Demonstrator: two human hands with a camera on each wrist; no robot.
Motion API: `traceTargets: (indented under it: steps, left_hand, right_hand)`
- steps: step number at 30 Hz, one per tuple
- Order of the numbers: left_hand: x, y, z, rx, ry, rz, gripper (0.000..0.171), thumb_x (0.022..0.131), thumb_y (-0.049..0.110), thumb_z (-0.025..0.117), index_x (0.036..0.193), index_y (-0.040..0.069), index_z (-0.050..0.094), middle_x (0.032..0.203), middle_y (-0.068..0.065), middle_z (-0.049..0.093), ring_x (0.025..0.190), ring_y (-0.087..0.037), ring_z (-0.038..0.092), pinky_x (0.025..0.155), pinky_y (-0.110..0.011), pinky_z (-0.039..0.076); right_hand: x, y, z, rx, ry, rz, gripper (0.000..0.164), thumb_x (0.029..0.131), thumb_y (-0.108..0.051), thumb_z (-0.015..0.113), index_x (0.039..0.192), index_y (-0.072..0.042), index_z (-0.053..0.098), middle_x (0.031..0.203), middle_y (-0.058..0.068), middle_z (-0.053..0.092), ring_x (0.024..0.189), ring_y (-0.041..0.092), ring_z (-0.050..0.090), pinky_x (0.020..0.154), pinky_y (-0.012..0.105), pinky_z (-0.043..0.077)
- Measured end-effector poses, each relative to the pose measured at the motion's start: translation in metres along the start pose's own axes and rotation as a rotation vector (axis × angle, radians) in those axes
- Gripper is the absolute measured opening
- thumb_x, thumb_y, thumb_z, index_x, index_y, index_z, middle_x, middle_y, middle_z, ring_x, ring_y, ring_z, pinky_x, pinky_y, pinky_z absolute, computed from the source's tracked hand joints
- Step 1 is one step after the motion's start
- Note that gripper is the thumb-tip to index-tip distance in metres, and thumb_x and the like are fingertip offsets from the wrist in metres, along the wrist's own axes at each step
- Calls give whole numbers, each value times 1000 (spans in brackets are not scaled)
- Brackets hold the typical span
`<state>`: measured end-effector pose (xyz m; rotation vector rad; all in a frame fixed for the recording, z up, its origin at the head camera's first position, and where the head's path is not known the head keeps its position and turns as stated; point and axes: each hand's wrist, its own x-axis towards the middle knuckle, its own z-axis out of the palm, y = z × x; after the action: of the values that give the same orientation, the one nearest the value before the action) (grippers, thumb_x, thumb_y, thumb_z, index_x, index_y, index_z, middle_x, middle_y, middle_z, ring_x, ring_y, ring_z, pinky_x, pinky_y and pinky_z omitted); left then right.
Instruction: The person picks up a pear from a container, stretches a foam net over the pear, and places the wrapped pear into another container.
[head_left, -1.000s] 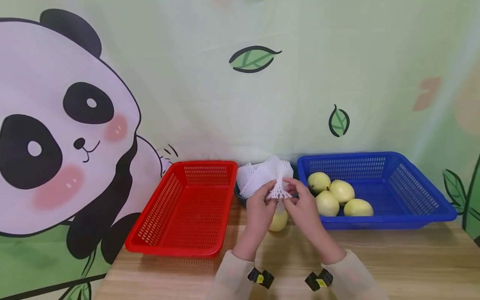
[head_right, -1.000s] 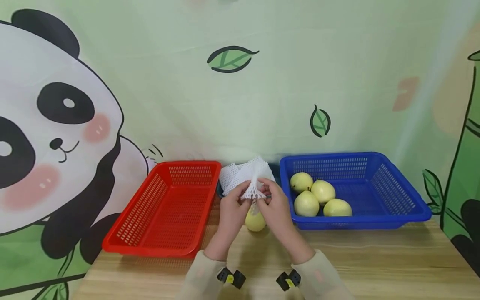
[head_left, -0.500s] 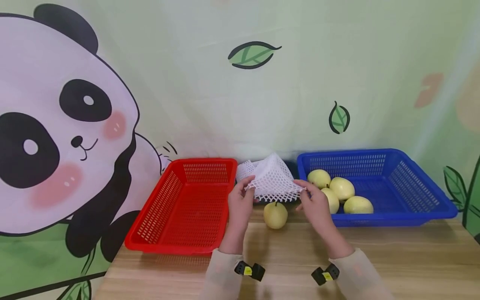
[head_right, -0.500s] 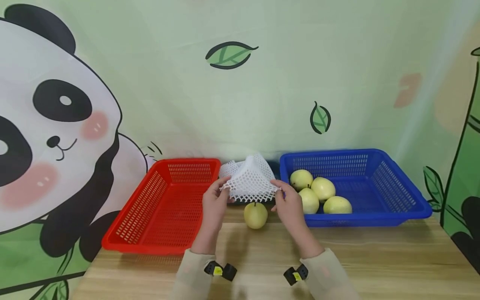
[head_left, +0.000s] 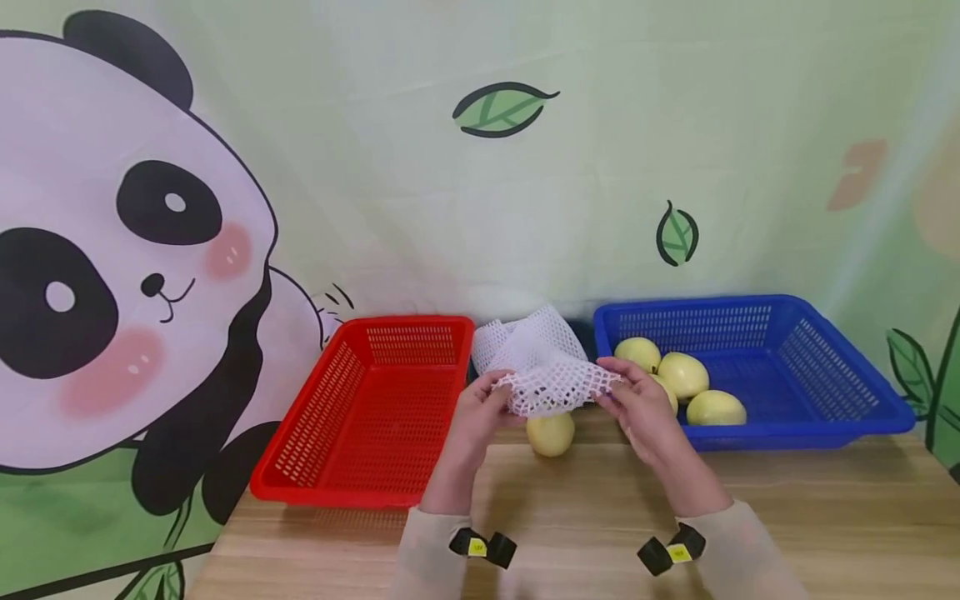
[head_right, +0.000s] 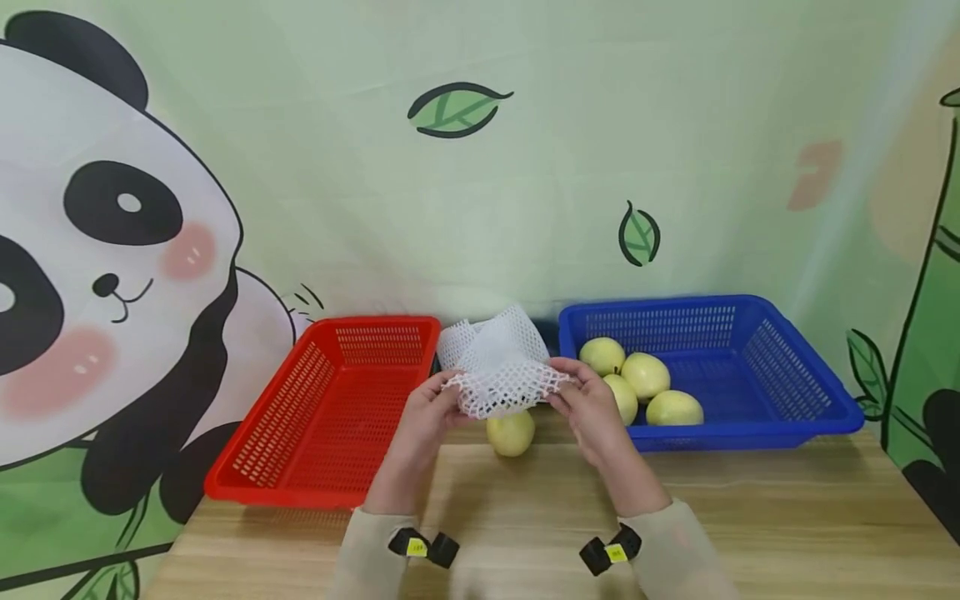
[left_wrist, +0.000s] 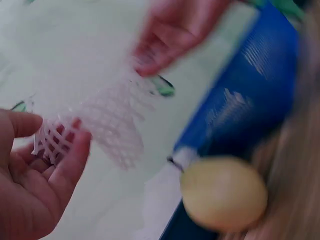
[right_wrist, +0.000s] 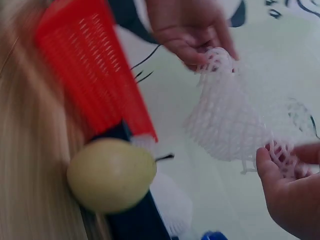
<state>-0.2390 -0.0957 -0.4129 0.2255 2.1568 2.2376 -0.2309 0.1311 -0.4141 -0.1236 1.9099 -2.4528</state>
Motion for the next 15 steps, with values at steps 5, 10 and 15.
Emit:
traceTargets:
  steps: [5, 10, 15]
  left_hand:
    - [-19, -1, 6, 785, -107, 281, 20, 93, 21, 72, 104, 4, 70, 95, -11, 73, 79, -13, 58, 71, -23, 54]
    - [-31, -9, 6, 1225, -93, 541, 21, 83, 22, 83, 94, 13, 67, 94, -3, 69, 79, -16, 60, 67, -23, 54]
    - [-32, -23, 4, 1360, 44, 700, 22, 79, 16, 84, 90, 14, 64, 105, -7, 69, 94, -21, 68, 71, -30, 61]
  right_hand:
    - [-12, 5, -1, -527, -12, -313, 31, 87, 8, 64, 118, 5, 66, 101, -5, 68, 92, -7, 57, 80, 13, 52]
    - [-13, 16, -6, -896, -97, -808, 10, 84, -2, 76, 91, -8, 72, 95, 5, 68, 86, 6, 59, 75, 20, 53]
    - [-9, 30, -9, -1125, -170, -1154, 47, 106, -43, 51, 80, -9, 69, 92, 3, 63, 86, 17, 60, 73, 25, 54]
